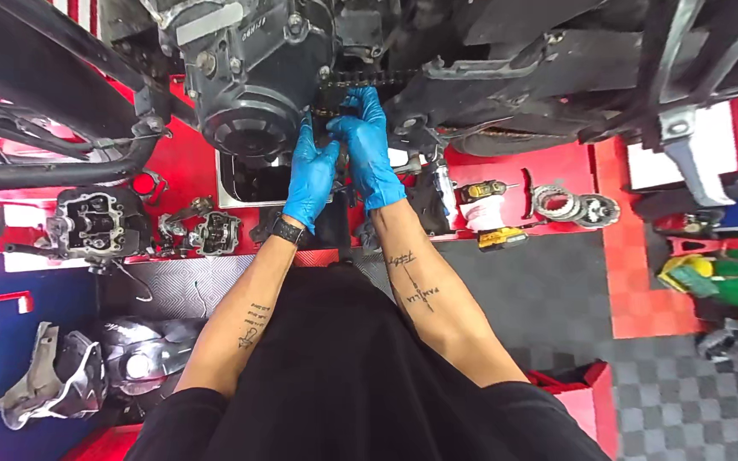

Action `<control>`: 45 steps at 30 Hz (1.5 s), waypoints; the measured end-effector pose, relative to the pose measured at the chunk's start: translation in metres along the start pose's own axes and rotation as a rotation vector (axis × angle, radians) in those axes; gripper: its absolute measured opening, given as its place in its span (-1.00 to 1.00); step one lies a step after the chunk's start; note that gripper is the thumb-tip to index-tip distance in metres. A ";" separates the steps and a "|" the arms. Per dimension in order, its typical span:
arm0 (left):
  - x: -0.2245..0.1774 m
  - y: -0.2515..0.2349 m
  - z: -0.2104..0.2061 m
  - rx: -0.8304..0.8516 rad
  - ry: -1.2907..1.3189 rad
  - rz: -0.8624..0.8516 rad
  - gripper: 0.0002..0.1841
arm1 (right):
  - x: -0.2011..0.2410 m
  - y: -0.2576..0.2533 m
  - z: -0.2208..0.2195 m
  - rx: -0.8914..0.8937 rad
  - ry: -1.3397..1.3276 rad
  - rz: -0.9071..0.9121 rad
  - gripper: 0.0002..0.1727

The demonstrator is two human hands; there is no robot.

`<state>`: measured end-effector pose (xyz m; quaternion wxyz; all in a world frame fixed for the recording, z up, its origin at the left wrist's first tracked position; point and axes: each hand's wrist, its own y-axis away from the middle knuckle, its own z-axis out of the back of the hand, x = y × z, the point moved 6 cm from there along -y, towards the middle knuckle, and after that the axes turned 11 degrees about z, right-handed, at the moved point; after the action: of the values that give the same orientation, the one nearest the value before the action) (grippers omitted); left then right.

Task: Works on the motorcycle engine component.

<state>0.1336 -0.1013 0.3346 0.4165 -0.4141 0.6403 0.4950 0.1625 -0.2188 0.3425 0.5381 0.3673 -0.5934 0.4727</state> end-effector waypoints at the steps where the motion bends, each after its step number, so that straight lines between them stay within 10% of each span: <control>1: -0.001 -0.003 -0.002 0.015 0.029 0.024 -0.22 | 0.001 -0.001 0.000 -0.003 -0.003 -0.005 -0.38; 10: 0.020 -0.010 -0.006 0.145 0.500 0.088 -0.23 | -0.004 -0.009 -0.008 -0.168 0.034 0.098 -0.79; 13: 0.023 -0.017 -0.007 0.174 0.595 0.113 -0.53 | -0.006 -0.007 -0.007 -0.157 0.051 0.134 -0.81; 23: 0.033 -0.017 -0.001 0.156 0.581 0.103 -0.42 | -0.006 -0.008 -0.009 -0.254 0.071 0.182 -0.87; 28: 0.027 -0.020 -0.003 0.053 0.699 0.126 -0.78 | -0.007 -0.008 -0.010 -0.299 0.068 0.190 -0.89; 45: 0.010 -0.026 -0.015 -0.560 0.430 0.349 -0.73 | 0.000 -0.010 -0.008 -0.180 0.089 0.162 -0.85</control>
<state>0.1533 -0.1213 0.3198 0.0534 -0.4907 0.6139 0.6161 0.1745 -0.2144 0.3442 0.5547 0.2471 -0.6365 0.4755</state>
